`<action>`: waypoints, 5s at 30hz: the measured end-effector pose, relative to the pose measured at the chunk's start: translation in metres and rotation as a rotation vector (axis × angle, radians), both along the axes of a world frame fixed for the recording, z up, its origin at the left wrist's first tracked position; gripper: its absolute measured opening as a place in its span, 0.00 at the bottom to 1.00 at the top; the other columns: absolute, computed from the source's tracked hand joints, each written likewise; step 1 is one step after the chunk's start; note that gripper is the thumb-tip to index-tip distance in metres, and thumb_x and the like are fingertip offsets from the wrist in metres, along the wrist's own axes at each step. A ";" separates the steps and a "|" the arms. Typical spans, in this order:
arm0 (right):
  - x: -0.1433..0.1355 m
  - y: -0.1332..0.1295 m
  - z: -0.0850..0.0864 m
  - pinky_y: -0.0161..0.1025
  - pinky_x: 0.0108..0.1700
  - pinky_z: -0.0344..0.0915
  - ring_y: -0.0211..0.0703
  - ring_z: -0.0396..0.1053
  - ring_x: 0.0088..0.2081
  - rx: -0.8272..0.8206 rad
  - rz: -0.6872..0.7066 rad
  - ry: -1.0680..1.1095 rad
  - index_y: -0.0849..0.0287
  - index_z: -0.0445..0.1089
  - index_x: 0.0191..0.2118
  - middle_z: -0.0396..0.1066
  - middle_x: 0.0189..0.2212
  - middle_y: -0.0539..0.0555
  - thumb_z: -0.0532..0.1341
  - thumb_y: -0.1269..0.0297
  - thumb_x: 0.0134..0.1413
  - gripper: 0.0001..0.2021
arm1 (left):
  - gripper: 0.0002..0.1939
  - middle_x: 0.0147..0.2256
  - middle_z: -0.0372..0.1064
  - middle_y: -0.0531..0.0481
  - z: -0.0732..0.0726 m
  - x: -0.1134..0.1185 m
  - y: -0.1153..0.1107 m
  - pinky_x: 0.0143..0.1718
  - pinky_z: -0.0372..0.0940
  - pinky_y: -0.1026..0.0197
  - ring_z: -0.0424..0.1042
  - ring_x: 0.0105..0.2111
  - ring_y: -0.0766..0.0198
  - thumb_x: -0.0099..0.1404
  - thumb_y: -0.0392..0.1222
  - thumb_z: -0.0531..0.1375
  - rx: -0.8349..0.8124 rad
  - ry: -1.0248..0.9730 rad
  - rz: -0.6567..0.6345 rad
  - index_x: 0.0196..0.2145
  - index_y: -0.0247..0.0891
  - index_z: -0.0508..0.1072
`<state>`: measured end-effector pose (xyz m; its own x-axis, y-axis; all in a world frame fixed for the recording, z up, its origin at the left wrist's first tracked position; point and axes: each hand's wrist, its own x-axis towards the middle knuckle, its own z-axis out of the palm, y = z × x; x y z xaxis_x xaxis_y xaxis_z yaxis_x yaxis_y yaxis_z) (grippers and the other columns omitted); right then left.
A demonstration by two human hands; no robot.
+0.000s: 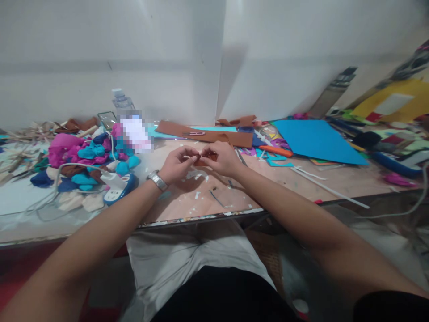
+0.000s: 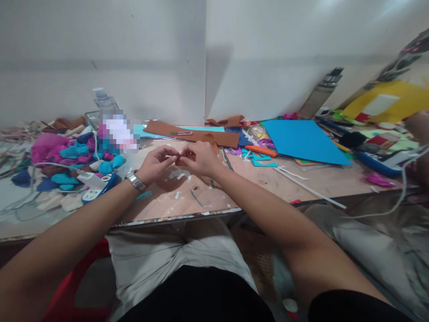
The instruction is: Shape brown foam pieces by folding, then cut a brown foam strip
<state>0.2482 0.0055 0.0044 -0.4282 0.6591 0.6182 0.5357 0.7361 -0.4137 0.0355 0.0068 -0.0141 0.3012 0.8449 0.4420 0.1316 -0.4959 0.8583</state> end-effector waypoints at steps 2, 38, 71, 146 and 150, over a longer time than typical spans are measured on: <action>0.000 0.001 -0.001 0.44 0.45 0.62 0.47 0.74 0.38 0.005 -0.001 0.009 0.56 0.75 0.35 0.80 0.34 0.52 0.67 0.62 0.58 0.04 | 0.12 0.39 0.77 0.46 0.001 0.000 -0.001 0.41 0.72 0.59 0.76 0.40 0.61 0.65 0.47 0.66 0.000 0.001 0.002 0.40 0.37 0.77; 0.000 0.002 -0.004 0.44 0.45 0.63 0.47 0.73 0.38 -0.018 -0.025 0.016 0.57 0.76 0.33 0.80 0.33 0.54 0.67 0.56 0.60 0.10 | 0.16 0.43 0.79 0.42 -0.007 -0.001 0.001 0.42 0.74 0.57 0.80 0.42 0.57 0.67 0.51 0.66 -0.067 0.020 -0.070 0.45 0.37 0.76; -0.003 -0.002 0.001 0.43 0.44 0.61 0.45 0.72 0.35 -0.019 0.027 0.046 0.57 0.75 0.34 0.78 0.31 0.52 0.71 0.56 0.56 0.10 | 0.33 0.62 0.69 0.37 -0.002 -0.001 -0.003 0.60 0.68 0.47 0.72 0.60 0.48 0.70 0.56 0.62 -0.053 -0.007 -0.350 0.67 0.43 0.63; 0.000 0.000 0.001 0.46 0.49 0.56 0.48 0.74 0.41 -0.044 -0.007 -0.036 0.57 0.77 0.36 0.80 0.36 0.53 0.66 0.59 0.61 0.07 | 0.18 0.42 0.80 0.42 -0.001 0.001 -0.004 0.38 0.72 0.61 0.79 0.39 0.59 0.67 0.49 0.65 -0.119 -0.043 -0.113 0.49 0.38 0.68; -0.001 -0.002 0.001 0.46 0.50 0.56 0.48 0.74 0.42 -0.043 -0.009 -0.046 0.56 0.76 0.35 0.80 0.36 0.53 0.65 0.61 0.62 0.06 | 0.20 0.46 0.79 0.39 -0.003 0.001 -0.003 0.43 0.74 0.57 0.80 0.44 0.55 0.67 0.51 0.65 -0.110 -0.013 -0.132 0.52 0.37 0.69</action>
<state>0.2474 0.0034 0.0057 -0.4494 0.6888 0.5689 0.5614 0.7131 -0.4199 0.0362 0.0036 -0.0168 0.4073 0.8419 0.3540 0.0600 -0.4114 0.9095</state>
